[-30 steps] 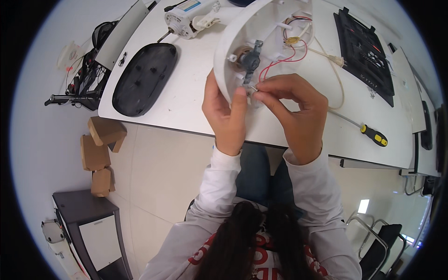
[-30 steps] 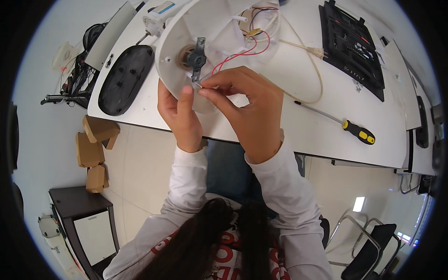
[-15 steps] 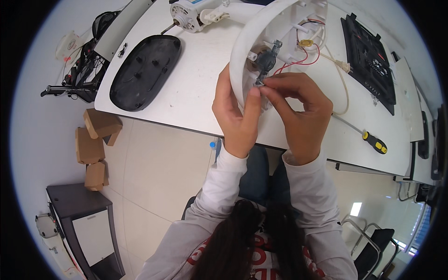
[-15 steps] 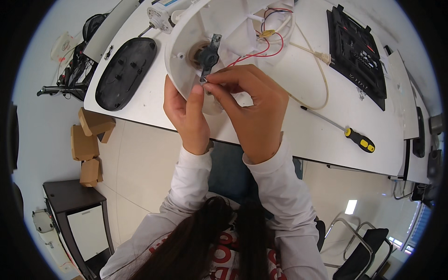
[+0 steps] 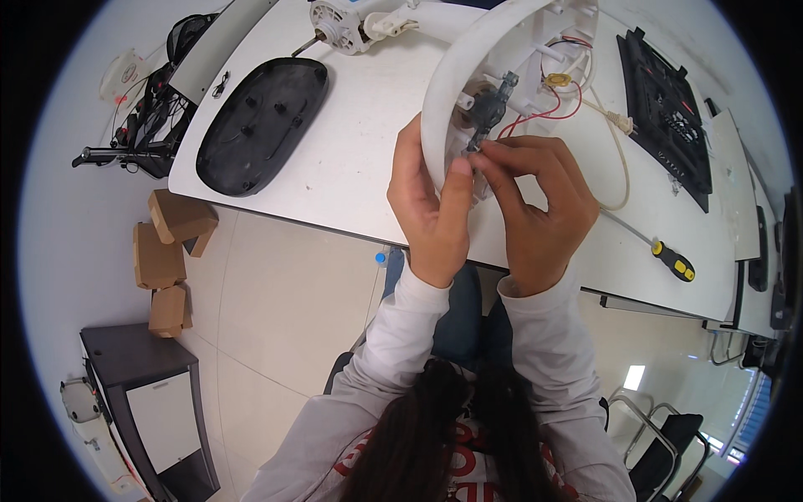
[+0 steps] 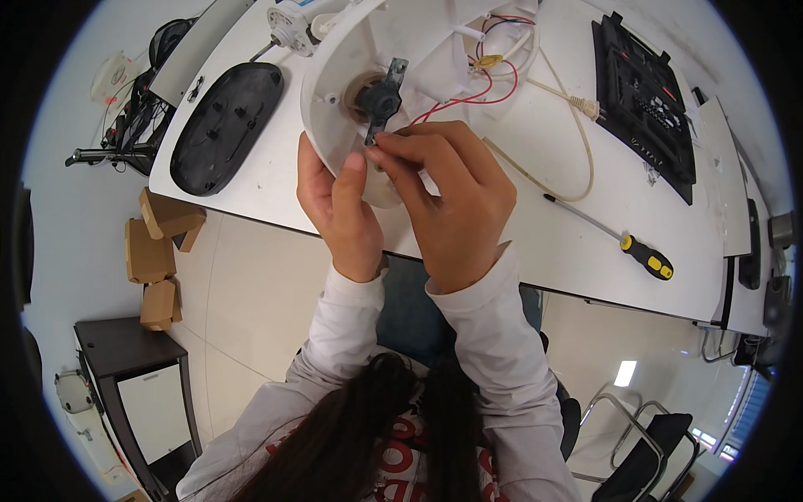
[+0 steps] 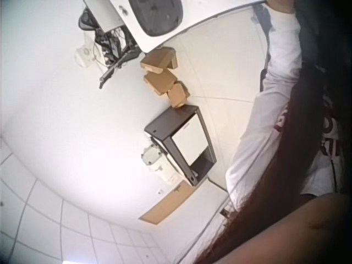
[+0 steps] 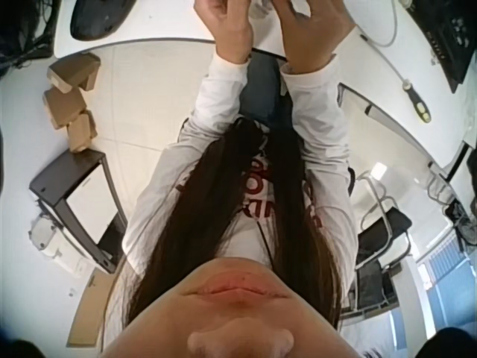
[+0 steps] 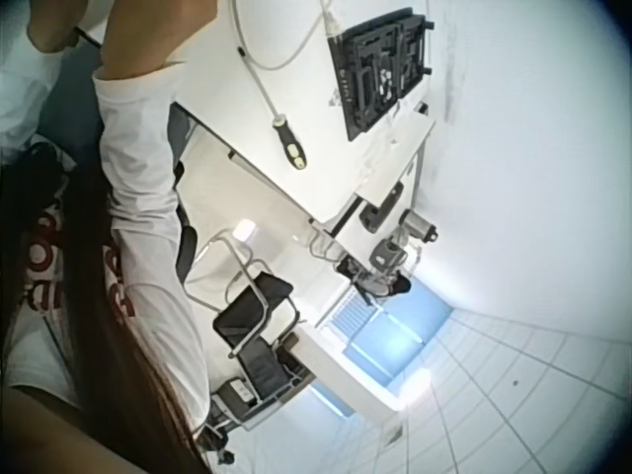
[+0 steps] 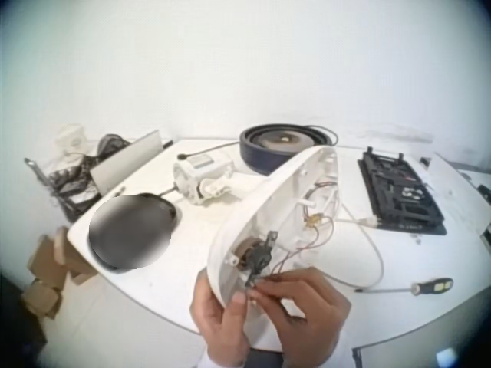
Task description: The person assembles a white plastic housing with internal wiring and a small motor. They use a screwdriver to tighten screws and secure components inside the housing.
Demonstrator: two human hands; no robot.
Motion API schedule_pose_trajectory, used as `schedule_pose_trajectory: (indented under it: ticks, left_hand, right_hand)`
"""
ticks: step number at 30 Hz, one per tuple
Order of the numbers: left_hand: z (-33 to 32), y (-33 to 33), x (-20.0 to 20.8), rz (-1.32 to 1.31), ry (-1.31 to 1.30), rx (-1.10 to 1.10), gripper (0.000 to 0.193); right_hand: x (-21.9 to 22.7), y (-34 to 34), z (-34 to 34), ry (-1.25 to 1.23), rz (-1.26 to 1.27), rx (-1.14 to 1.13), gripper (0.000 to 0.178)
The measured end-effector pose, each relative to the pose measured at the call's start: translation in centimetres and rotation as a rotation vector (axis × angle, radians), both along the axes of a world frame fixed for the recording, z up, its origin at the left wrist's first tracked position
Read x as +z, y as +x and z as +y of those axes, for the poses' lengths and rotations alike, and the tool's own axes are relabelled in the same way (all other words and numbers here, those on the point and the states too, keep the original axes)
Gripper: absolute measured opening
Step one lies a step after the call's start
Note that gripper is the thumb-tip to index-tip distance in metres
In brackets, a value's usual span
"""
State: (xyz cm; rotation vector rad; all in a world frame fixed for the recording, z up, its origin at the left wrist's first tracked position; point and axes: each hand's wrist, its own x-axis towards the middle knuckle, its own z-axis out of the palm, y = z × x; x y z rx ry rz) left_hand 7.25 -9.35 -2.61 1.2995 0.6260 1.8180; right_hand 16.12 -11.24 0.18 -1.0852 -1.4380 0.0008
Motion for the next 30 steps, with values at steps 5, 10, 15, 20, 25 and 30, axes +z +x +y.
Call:
schedule_pose_trajectory:
  ticks: [5, 10, 15, 20, 25, 30]
  left_hand:
    - [0.0, 0.1, 0.0, -0.007, -0.003, -0.012, 0.039]
    - [0.0, 0.0, -0.1, -0.005, -0.002, -0.031, 0.04]
    - [0.0, -0.1, -0.1, -0.004, 0.008, -0.011, 0.04]
    - [0.2, -0.1, -0.4, 0.001, 0.028, 0.009, 0.04]
    - [-0.1, 0.0, 0.0, -0.026, -0.009, -0.03, 0.041]
    - [0.1, 0.1, -0.2, 0.004, 0.012, 0.009, 0.04]
  right_hand:
    - [0.0, 0.0, 0.3, 0.025, -0.024, -0.015, 0.016]
    - [0.3, -0.3, 0.4, 0.054, 0.045, 0.028, 0.017]
    - [-0.6, 0.0, 0.4, 0.102, -0.037, -0.008, 0.02]
    - [-0.7, 0.2, 0.4, 0.15, -0.108, -0.035, 0.021]
    - [-0.6, 0.1, 0.4, 0.127, -0.086, -0.023, 0.02]
    - [-0.4, 0.0, 0.6, 0.145, -0.091, -0.055, 0.019]
